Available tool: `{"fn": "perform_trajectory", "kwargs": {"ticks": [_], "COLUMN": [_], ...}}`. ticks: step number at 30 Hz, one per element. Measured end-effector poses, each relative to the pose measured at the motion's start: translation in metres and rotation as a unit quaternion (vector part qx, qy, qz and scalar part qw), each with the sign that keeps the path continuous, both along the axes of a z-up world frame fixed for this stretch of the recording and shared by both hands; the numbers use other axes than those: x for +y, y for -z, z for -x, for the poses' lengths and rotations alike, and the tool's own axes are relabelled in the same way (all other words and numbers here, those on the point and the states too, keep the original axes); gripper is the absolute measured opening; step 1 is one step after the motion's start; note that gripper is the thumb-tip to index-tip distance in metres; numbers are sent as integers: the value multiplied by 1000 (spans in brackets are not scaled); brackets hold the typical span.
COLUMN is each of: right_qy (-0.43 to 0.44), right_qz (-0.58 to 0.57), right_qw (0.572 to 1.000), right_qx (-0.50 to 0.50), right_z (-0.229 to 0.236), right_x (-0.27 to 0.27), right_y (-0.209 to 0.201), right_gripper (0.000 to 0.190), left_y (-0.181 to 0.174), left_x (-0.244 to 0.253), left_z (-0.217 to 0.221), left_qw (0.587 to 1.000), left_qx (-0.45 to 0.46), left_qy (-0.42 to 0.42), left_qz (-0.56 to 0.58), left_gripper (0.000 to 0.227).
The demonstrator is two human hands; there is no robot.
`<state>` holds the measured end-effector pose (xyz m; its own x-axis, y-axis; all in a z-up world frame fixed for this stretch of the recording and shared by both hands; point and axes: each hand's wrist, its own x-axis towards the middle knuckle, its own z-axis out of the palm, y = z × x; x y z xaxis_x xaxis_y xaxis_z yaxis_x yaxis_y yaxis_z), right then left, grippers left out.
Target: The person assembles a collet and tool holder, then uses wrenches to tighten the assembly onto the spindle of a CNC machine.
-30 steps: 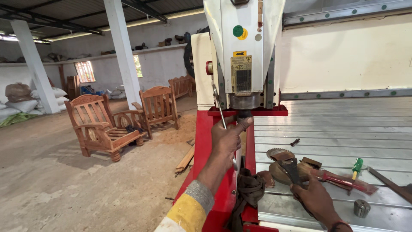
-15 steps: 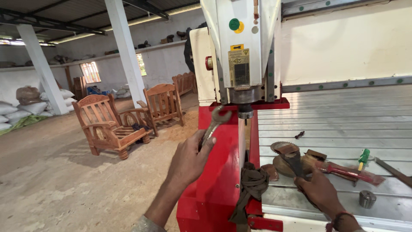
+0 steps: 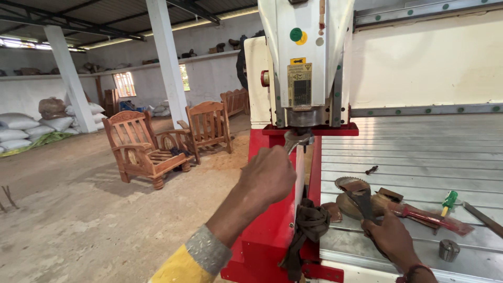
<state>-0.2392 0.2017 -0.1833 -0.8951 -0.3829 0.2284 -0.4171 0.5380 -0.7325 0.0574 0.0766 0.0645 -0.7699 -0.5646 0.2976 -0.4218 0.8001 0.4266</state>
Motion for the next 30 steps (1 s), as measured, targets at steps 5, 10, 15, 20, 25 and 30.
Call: {"fn": "perform_trajectory", "kwargs": {"ticks": [5, 10, 15, 20, 25, 30], "right_qy": [-17, -22, -27, -13, -15, -11], "right_qz": [32, 57, 70, 26, 26, 19], "right_qw": [999, 998, 997, 999, 999, 1000], "right_qx": [-13, -26, -15, -18, 10, -10], "right_z": [-3, -8, -15, -13, -8, -9], "right_x": [1, 1, 4, 3, 1, 2], "right_y": [0, -2, -4, -7, -3, -4], "right_gripper": [50, 48, 52, 51, 52, 53], "left_y": [-10, -22, -27, -26, -29, -40], "left_x": [17, 24, -1, -36, -34, -20], "left_z": [7, 19, 14, -2, -2, 8], "left_qw": [997, 998, 1000, 1000, 993, 997], "left_qx": [43, 59, -1, -8, 19, -31], "left_qy": [38, 20, -5, 10, 45, -8], "left_qz": [56, 16, 28, 28, 103, 73], "left_gripper": [22, 22, 22, 16, 20, 20]}}
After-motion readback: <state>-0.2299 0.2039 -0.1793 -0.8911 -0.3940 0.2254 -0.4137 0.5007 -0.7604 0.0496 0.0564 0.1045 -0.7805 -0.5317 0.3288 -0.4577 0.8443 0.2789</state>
